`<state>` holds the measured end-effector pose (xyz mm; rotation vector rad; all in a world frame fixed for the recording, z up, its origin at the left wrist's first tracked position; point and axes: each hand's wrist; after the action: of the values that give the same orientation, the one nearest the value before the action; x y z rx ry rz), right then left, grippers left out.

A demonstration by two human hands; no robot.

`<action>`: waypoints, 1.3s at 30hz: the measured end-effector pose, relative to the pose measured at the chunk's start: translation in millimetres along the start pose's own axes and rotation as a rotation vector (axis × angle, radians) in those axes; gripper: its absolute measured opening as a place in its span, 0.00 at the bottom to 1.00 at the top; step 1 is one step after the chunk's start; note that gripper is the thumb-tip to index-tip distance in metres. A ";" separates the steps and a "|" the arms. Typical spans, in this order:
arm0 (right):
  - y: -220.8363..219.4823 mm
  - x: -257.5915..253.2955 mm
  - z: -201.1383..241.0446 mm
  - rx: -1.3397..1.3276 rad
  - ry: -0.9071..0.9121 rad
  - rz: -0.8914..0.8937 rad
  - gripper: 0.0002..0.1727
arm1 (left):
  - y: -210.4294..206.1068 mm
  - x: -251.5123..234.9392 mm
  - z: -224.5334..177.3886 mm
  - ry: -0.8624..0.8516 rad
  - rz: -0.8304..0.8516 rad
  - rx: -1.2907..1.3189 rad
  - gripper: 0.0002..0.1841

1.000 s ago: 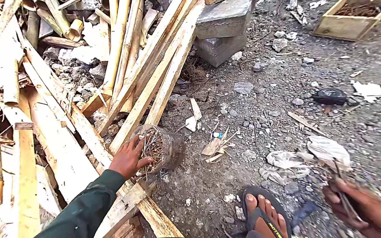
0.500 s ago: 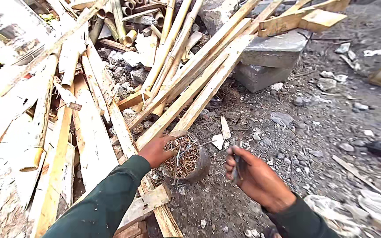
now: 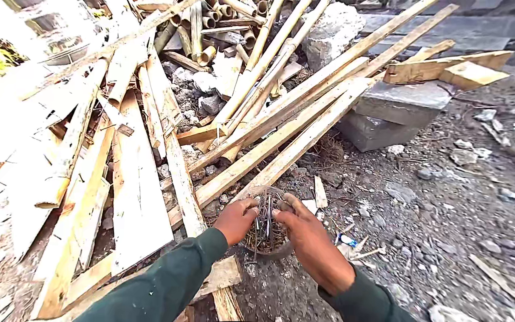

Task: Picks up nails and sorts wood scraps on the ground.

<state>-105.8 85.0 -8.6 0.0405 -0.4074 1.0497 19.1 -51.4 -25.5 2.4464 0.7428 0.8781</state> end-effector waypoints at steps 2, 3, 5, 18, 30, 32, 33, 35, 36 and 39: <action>3.0 2.1 2.9 0.073 0.049 0.043 0.40 | -4.3 2.0 -5.3 -0.002 -0.009 -0.022 0.22; 3.8 0.6 3.7 0.152 0.085 0.081 0.42 | -5.0 2.6 -8.1 -0.009 -0.017 -0.033 0.21; 4.0 -4.9 2.9 0.321 0.166 0.163 0.46 | -5.6 3.6 -12.6 -0.022 -0.020 -0.069 0.20; 216.7 43.3 -127.1 0.084 0.007 -0.611 0.31 | -3.2 -17.1 1.1 -0.013 -0.292 -0.141 0.28; 264.0 104.8 -168.6 0.394 -0.061 -0.779 0.25 | -60.6 -32.5 21.6 -0.294 -0.451 -0.368 0.56; 279.4 80.2 -155.6 0.475 -0.054 -0.745 0.26 | -58.4 -30.9 23.1 -0.298 -0.429 -0.366 0.54; 288.3 65.7 -149.8 0.520 -0.045 -0.734 0.26 | -57.8 -30.3 23.3 -0.297 -0.419 -0.369 0.53; 306.2 33.2 -139.0 0.603 -0.026 -0.691 0.23 | -57.7 -29.0 24.0 -0.299 -0.413 -0.379 0.52; 312.9 14.2 -133.9 0.663 -0.008 -0.659 0.21 | -57.4 -28.7 24.7 -0.303 -0.420 -0.383 0.52; 319.8 -50.4 -115.9 0.888 0.050 -0.490 0.21 | -56.6 -31.2 32.7 -0.330 -0.445 -0.384 0.51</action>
<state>-363.3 230.2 -184.2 0.8619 0.1419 0.6717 1.8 -34.3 -93.7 1.9124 0.8551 0.3880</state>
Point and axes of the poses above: each hand's wrist, its own x-axis away from the middle knuckle, its own y-axis out of the back of the hand, z = x × y, and after that the axes turned 4 degrees about x, right-handed
